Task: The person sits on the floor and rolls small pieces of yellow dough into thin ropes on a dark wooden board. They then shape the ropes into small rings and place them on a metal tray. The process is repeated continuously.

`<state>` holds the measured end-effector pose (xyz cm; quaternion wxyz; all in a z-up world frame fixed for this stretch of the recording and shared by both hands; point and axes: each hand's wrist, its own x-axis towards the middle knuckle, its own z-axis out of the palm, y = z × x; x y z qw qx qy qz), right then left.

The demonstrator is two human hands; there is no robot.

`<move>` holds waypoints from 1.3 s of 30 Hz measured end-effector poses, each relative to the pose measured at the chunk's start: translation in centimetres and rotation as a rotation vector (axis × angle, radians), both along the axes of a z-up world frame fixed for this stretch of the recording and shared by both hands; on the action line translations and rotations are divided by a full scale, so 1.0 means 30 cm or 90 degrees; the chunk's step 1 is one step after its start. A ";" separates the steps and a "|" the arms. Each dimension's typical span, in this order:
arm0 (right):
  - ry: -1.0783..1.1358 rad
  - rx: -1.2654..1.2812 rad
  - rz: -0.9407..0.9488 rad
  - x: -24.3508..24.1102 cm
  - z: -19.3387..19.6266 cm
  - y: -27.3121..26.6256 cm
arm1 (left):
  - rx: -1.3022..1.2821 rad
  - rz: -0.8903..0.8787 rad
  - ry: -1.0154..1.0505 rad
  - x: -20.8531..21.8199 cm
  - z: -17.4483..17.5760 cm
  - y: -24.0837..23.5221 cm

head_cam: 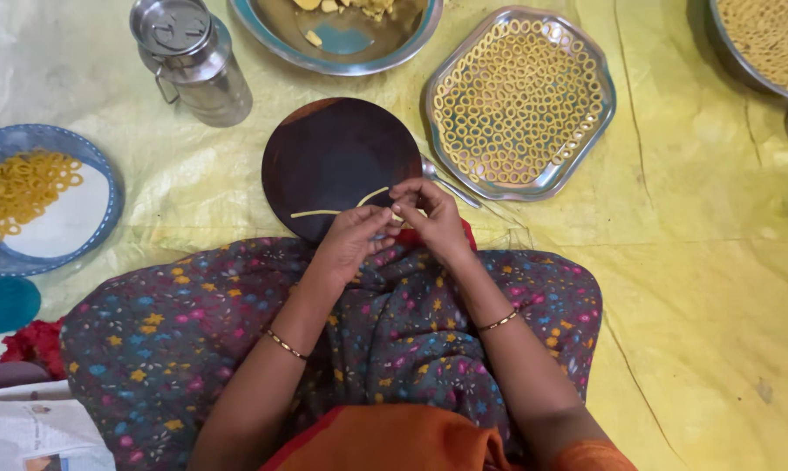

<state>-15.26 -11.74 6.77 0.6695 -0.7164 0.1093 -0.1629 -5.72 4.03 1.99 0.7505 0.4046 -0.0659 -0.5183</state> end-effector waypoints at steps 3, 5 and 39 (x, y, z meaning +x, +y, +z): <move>-0.028 -0.055 -0.033 -0.032 0.022 0.039 | -0.015 0.013 -0.004 -0.032 0.002 0.006; -0.062 -0.100 -0.052 -0.043 0.032 0.064 | -0.043 0.018 -0.004 -0.055 0.001 0.015; -0.096 0.069 -0.135 -0.061 0.162 0.288 | -0.113 0.138 -0.167 -0.004 0.134 0.166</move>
